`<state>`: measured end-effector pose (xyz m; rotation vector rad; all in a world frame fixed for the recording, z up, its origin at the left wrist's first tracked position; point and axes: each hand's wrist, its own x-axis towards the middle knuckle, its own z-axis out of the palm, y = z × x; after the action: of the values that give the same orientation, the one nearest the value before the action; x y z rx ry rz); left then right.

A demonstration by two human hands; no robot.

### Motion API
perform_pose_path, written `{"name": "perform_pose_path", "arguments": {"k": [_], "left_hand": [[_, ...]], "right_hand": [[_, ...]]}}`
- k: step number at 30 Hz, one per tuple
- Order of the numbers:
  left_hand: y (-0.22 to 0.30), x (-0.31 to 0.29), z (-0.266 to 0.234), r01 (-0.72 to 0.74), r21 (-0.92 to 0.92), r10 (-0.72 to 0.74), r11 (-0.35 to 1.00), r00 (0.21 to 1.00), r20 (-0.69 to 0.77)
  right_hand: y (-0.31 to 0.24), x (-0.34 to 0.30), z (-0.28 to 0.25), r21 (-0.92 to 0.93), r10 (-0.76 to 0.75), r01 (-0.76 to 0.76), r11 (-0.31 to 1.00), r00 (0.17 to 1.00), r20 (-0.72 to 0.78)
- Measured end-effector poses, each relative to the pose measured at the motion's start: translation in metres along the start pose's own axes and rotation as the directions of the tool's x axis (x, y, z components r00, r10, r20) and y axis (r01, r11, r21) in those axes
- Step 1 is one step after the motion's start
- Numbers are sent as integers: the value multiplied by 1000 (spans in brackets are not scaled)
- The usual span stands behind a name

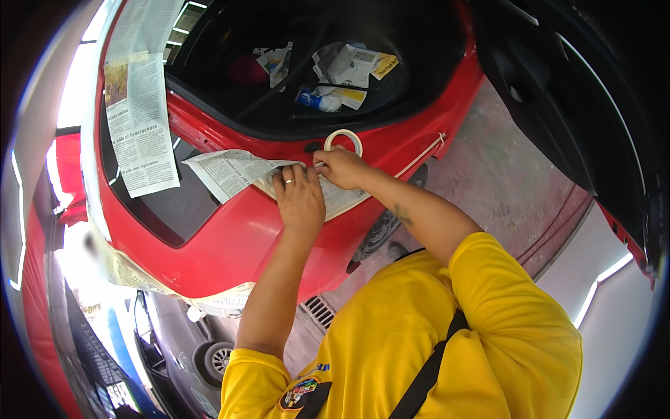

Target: The person tapes newspaper sheets onto the open door and rear quarter panel of a red car using masking tape. They smooth the paper and tape along edges and curves to secure the coverage.

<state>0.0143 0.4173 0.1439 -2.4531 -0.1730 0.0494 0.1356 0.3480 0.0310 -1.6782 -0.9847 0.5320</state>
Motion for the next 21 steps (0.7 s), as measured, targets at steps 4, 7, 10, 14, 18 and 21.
{"name": "perform_pose_path", "arguments": {"k": [4, 7, 10, 14, 18, 21], "left_hand": [[0, -2, 2, 2, -36, -4, 999, 999, -49], [0, -7, -1, -25, -20, 23, 1000, 996, -90], [-2, -15, -5, -55, 14, 55, 998, 998, -33], [-6, -23, -13, -97, -54, 100, 994, 993, 61], [-8, -24, -18, -190, 52, 183, 980, 976, 115], [-9, -29, -23, -223, 69, 212, 972, 967, 139]], "right_hand": [[8, 7, 9, 60, -2, 7, 998, 997, -77], [2, 6, 13, 119, 66, -47, 992, 984, -162], [-9, 8, 15, -10, 89, -94, 995, 966, -241], [-8, 5, 7, -103, 160, -199, 975, 941, -299], [-5, 7, 7, -138, 249, -307, 942, 912, -326], [-8, 7, 7, -176, 252, -321, 931, 911, -328]]}}
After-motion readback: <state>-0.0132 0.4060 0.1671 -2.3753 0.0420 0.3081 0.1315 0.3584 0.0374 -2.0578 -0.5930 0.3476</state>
